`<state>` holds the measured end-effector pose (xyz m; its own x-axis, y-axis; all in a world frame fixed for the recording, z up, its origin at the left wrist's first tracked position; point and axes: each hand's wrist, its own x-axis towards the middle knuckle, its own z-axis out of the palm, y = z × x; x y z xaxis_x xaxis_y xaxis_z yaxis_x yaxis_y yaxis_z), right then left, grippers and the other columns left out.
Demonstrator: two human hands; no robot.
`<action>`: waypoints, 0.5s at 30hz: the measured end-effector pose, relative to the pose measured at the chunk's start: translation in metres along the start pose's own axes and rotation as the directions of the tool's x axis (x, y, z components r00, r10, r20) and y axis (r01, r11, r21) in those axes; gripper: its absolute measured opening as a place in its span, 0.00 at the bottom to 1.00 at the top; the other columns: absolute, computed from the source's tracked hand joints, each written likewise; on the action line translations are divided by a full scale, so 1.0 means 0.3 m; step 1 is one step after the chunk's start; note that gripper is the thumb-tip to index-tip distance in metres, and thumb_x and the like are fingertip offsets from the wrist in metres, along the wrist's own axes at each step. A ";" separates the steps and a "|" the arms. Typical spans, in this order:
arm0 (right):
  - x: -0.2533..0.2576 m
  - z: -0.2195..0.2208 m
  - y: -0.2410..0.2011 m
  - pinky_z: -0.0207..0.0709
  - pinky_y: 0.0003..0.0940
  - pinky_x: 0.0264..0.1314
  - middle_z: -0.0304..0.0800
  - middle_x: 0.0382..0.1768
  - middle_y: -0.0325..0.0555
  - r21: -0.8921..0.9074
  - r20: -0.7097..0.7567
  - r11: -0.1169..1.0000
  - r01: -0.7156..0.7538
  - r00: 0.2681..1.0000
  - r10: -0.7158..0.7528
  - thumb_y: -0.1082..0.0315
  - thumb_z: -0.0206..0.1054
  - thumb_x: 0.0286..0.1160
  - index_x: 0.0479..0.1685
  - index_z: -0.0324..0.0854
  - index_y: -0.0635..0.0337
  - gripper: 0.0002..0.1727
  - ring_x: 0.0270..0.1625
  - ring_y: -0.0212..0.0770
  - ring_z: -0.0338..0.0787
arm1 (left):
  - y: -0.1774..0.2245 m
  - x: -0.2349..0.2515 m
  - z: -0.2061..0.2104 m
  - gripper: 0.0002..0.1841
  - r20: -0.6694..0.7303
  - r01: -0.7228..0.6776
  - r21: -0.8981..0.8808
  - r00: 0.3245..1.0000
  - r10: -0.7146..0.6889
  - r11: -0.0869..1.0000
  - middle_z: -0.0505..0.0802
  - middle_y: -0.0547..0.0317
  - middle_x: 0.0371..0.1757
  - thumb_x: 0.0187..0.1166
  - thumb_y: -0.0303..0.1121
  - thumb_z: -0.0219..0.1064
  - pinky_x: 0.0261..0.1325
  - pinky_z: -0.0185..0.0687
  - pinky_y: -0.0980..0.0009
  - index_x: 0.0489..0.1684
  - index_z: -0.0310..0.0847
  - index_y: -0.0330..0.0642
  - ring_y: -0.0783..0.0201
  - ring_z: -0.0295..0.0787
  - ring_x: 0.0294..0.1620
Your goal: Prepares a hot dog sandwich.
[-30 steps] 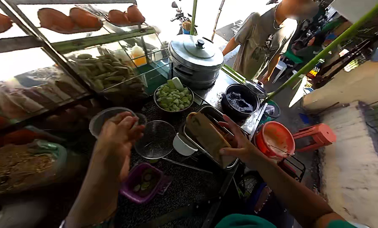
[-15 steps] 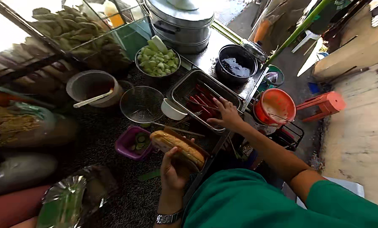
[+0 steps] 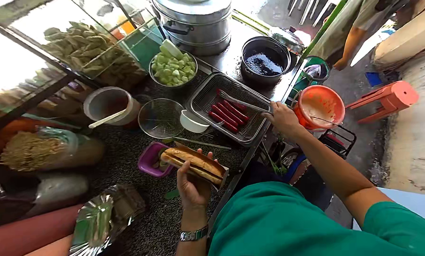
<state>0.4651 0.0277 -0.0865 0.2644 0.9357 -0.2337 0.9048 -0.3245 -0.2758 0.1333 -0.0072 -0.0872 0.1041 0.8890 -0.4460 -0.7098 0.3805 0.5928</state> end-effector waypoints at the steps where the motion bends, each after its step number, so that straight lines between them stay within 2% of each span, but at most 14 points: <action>1: -0.023 -0.015 0.014 0.78 0.62 0.67 0.81 0.68 0.69 -0.028 0.001 0.999 -0.026 1.000 0.026 0.46 0.59 0.88 0.77 0.72 0.73 0.36 0.70 0.68 0.84 | -0.001 0.005 0.016 0.16 -0.008 0.002 -0.010 1.000 -0.002 1.000 0.93 0.47 0.57 0.86 0.38 0.45 0.51 0.94 0.50 0.63 0.70 0.45 0.47 0.95 0.52; 6: -0.094 -0.015 0.036 0.80 0.63 0.57 0.86 0.62 0.65 -0.115 -0.017 0.993 -0.039 0.999 0.037 0.51 0.61 0.88 0.70 0.79 0.69 0.28 0.62 0.68 0.87 | -0.013 0.047 0.072 0.16 0.049 0.015 -0.017 0.999 -0.014 1.000 0.93 0.44 0.55 0.84 0.36 0.45 0.51 0.93 0.49 0.64 0.69 0.42 0.45 0.95 0.53; 8: -0.091 -0.007 0.018 0.80 0.62 0.59 0.85 0.63 0.65 -0.133 -0.008 0.991 -0.029 1.000 0.028 0.54 0.61 0.88 0.69 0.79 0.70 0.26 0.64 0.68 0.86 | -0.021 0.070 0.087 0.18 0.060 0.007 0.043 0.998 -0.010 0.999 0.91 0.44 0.56 0.84 0.38 0.43 0.54 0.91 0.48 0.65 0.69 0.43 0.47 0.93 0.55; 11: -0.063 0.002 -0.010 0.77 0.59 0.66 0.84 0.67 0.66 -0.171 0.015 0.985 0.004 1.000 -0.002 0.60 0.61 0.89 0.73 0.77 0.71 0.25 0.68 0.67 0.84 | -0.036 0.093 0.121 0.19 0.054 0.040 0.076 0.998 -0.044 0.996 0.91 0.43 0.57 0.85 0.39 0.41 0.55 0.90 0.48 0.66 0.69 0.43 0.46 0.92 0.57; 15: -0.019 0.018 -0.004 0.78 0.59 0.63 0.87 0.60 0.67 -0.181 -0.029 0.982 0.058 0.998 -0.064 0.63 0.60 0.89 0.70 0.78 0.72 0.22 0.61 0.67 0.88 | -0.054 0.106 0.171 0.19 0.021 0.093 0.075 0.995 -0.094 0.993 0.90 0.47 0.57 0.86 0.40 0.40 0.54 0.91 0.51 0.66 0.69 0.46 0.51 0.92 0.57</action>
<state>0.4607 0.0221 -0.0900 0.2155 0.9582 -0.1882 0.9641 -0.2395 -0.1152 0.1838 0.0279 -0.0764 0.1852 0.8542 -0.4858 -0.6428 0.4793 0.5976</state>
